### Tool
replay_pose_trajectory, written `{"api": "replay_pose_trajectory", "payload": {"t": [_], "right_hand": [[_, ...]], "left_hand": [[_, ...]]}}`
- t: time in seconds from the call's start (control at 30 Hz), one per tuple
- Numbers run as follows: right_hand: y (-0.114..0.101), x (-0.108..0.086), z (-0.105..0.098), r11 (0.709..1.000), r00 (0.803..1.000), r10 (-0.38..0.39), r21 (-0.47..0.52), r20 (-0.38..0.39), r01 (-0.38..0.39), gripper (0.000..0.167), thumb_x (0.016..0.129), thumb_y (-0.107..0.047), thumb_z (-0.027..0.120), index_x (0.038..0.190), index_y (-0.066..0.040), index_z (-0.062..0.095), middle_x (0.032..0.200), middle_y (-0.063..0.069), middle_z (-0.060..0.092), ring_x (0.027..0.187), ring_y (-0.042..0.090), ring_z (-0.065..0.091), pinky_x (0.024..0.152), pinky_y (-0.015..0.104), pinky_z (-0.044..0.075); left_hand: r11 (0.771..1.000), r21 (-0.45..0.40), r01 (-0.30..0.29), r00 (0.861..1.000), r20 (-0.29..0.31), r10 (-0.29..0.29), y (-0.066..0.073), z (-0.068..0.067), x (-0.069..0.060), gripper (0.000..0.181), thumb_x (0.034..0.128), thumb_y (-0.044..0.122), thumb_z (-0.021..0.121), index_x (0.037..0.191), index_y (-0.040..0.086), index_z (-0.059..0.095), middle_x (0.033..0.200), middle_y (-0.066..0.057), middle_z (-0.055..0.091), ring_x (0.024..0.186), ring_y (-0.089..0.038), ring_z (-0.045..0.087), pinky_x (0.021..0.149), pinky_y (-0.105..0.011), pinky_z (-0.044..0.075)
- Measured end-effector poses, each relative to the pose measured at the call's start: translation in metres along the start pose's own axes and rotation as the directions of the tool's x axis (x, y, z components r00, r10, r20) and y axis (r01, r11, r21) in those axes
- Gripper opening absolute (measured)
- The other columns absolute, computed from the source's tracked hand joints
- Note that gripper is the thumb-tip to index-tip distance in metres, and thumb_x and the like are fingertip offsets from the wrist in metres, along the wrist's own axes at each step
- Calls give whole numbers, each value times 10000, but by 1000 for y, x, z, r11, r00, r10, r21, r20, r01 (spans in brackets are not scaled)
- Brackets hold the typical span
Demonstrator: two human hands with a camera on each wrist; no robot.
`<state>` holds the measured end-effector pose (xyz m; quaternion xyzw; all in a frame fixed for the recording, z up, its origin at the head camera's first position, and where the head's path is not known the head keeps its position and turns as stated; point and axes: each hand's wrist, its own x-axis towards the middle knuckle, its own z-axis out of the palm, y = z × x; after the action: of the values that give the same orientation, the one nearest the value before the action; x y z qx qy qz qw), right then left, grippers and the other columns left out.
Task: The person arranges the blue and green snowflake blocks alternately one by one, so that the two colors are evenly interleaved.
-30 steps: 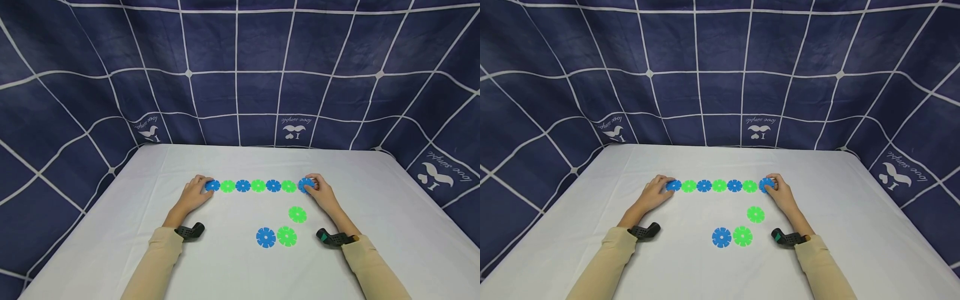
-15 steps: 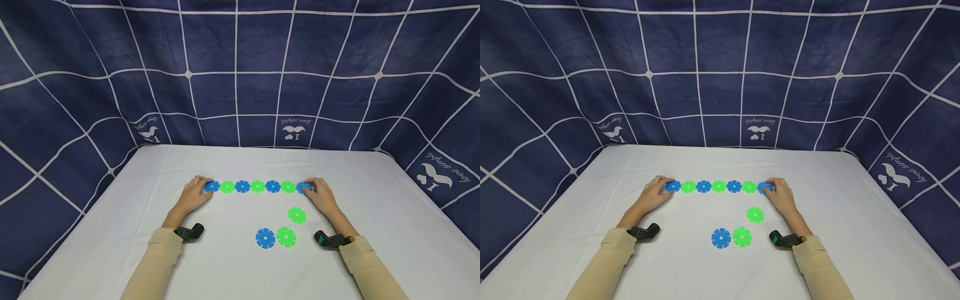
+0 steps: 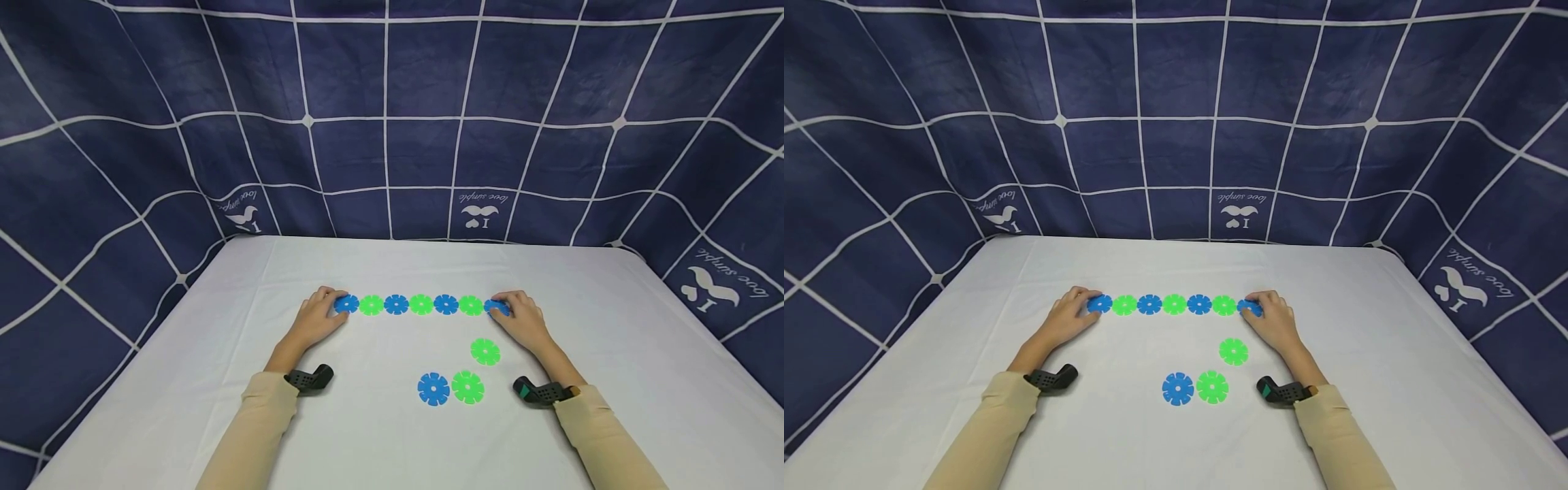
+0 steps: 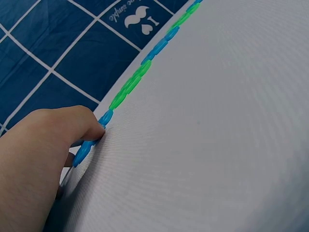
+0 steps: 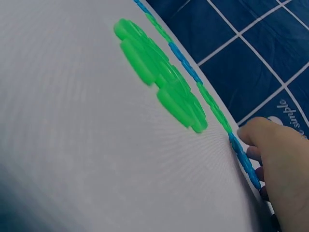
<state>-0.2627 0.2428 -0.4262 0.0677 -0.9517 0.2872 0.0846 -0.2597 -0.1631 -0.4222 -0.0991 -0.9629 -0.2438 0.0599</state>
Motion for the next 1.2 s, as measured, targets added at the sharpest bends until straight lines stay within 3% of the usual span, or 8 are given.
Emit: {"api": "replay_pose_trajectory", "payload": {"t": [0.23, 1.2], "right_hand": [[-2, -1, 0, 999, 1000, -18, -44, 15, 19, 420, 848, -332, 560, 1196, -95, 550, 1225, 199, 461, 1111, 369, 414, 886, 512, 274], [-2, -1, 0, 999, 1000, -28, -37, 13, 29, 441, 876, -354, 544, 1221, -81, 529, 1237, 215, 436, 1125, 383, 403, 916, 536, 257]], "left_hand": [[1000, -2, -11, 1000, -6, 11, 0, 0, -1, 485, 835, 319, 542, 1277, 121, 499, 1250, -136, 459, 1182, -290, 423, 895, -441, 327], [1000, 4, 12, 1000, 8, -12, 0, 0, 0, 497, 839, 332, 541, 1289, 130, 485, 1263, -126, 448, 1187, -284, 416, 896, -436, 328]]}}
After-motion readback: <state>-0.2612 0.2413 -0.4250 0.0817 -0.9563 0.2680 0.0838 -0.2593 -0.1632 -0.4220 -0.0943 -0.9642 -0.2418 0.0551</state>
